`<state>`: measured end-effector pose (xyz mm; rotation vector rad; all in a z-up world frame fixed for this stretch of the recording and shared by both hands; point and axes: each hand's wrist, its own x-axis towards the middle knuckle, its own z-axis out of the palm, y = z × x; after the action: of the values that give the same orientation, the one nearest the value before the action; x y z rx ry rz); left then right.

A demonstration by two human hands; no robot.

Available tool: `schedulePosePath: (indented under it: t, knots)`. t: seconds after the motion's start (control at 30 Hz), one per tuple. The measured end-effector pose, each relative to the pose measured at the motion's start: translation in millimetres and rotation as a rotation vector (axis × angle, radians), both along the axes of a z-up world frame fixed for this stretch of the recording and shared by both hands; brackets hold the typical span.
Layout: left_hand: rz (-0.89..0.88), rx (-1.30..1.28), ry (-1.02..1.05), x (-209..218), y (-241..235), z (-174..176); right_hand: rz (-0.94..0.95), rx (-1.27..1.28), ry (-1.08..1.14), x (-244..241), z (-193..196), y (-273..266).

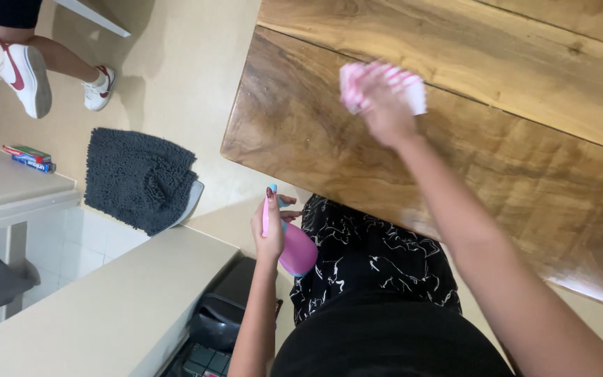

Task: The person sprays a wooden table with a pink spray bottle and wipes the surface with a striped cloth. They move a blue plastic stool to clean underneath it, then return the stool to its original position and continue wiping the table.

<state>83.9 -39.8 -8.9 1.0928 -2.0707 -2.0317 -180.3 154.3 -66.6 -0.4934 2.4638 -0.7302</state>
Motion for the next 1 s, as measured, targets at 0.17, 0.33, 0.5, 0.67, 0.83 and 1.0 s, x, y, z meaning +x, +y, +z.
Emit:
schedulePosePath:
  t: [0.17, 0.33, 0.5, 0.67, 0.83, 1.0]
  knots:
    - [0.010, 0.030, -0.006, 3, -4, -7, 0.104, 0.097, 0.390, -6, -43, 40]
    - [0.012, 0.045, 0.011, -7, 7, -9, 0.177, -0.036, 0.396, 95, -52, 43]
    - [0.058, 0.067, 0.120, -26, 30, -8, 0.568, -0.103, 0.372, 184, -33, 118]
    - [0.097, 0.112, 0.126, -36, 49, 1, 0.255, -0.014, 0.301, 200, -53, 256]
    - [0.070, 0.092, 0.149, -35, 58, 3, -0.063, 0.222, 0.332, 146, -54, 315]
    - [0.078, 0.056, 0.135, -18, 53, -4, -0.281, 0.261, 0.404, 58, -73, 262]
